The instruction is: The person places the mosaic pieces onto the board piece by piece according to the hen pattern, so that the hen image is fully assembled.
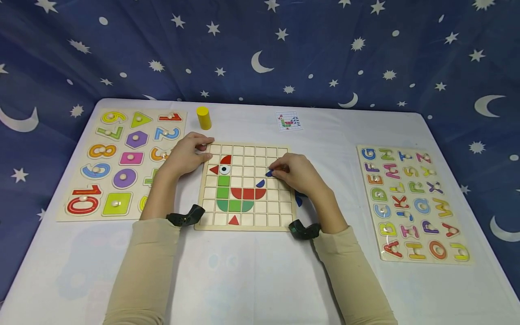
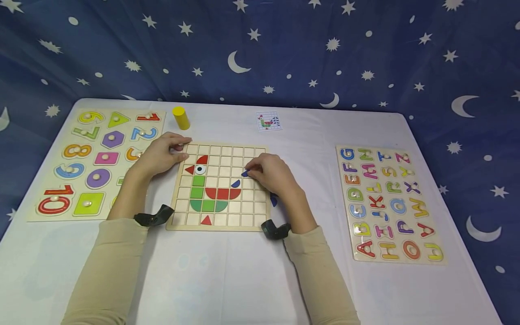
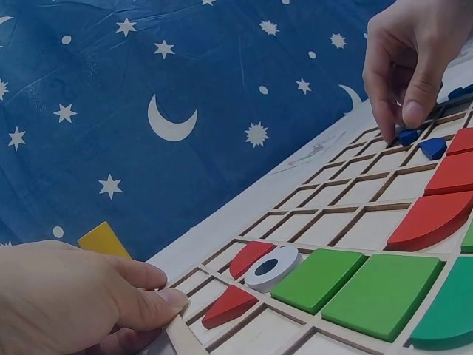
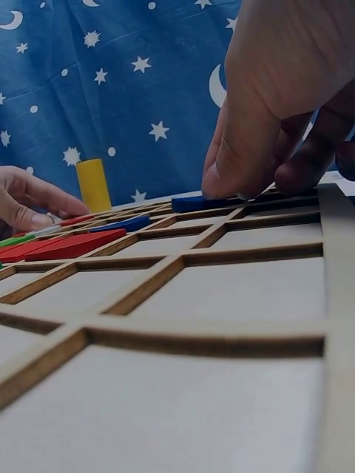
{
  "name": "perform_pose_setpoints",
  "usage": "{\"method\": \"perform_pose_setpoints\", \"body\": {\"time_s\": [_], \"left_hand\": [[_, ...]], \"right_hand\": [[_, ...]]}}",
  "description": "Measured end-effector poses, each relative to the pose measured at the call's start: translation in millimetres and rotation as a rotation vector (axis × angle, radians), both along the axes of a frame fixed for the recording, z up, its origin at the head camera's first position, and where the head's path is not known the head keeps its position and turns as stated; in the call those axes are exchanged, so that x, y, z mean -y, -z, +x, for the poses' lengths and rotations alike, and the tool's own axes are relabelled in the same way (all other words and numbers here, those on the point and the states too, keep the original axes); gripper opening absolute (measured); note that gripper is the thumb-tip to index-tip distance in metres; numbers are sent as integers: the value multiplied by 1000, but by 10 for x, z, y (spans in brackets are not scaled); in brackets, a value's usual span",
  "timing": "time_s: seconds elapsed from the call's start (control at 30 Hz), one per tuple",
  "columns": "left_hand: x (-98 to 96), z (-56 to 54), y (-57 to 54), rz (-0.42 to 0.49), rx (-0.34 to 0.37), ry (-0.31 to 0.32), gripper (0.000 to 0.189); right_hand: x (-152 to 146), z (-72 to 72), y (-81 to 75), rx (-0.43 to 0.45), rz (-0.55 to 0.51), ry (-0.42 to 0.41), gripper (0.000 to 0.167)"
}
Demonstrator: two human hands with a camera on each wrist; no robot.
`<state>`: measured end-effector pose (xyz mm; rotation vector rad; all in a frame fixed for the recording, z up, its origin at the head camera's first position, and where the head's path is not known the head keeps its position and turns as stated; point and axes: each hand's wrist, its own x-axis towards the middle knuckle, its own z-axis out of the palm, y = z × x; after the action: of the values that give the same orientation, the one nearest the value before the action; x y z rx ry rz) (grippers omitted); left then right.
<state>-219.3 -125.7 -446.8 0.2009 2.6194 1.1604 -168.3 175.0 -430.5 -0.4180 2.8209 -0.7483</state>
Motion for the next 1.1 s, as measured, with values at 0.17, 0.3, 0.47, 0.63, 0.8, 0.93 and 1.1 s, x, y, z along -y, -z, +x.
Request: {"method": "perform_pose_setpoints", "body": {"time_s": [0.17, 0.3, 0.47, 0.63, 0.8, 0.93, 1.1], "left_hand": [[-6, 5, -14, 2, -7, 5, 45], [-12, 7, -23, 4, -21, 13, 46], [-10, 7, -22, 0, -22, 16, 46], [-1, 7, -13, -4, -26, 22, 46], [2, -2, 7, -4, -27, 23, 46], [0, -13, 25, -4, -23, 25, 46], [8, -10, 27, -6, -19, 21, 46]], "right_hand": [[6, 11, -12, 1, -22, -26, 19], [12, 24, -18, 7, -45, -37, 17], [9, 27, -26, -8, -37, -42, 15], [-15, 24, -28, -9, -34, -42, 12], [-139, -2, -65, 8, -58, -23, 17], [-382, -29, -104, 24, -22, 59, 20], [-629, -32, -111, 173, 7, 98, 26]]}}
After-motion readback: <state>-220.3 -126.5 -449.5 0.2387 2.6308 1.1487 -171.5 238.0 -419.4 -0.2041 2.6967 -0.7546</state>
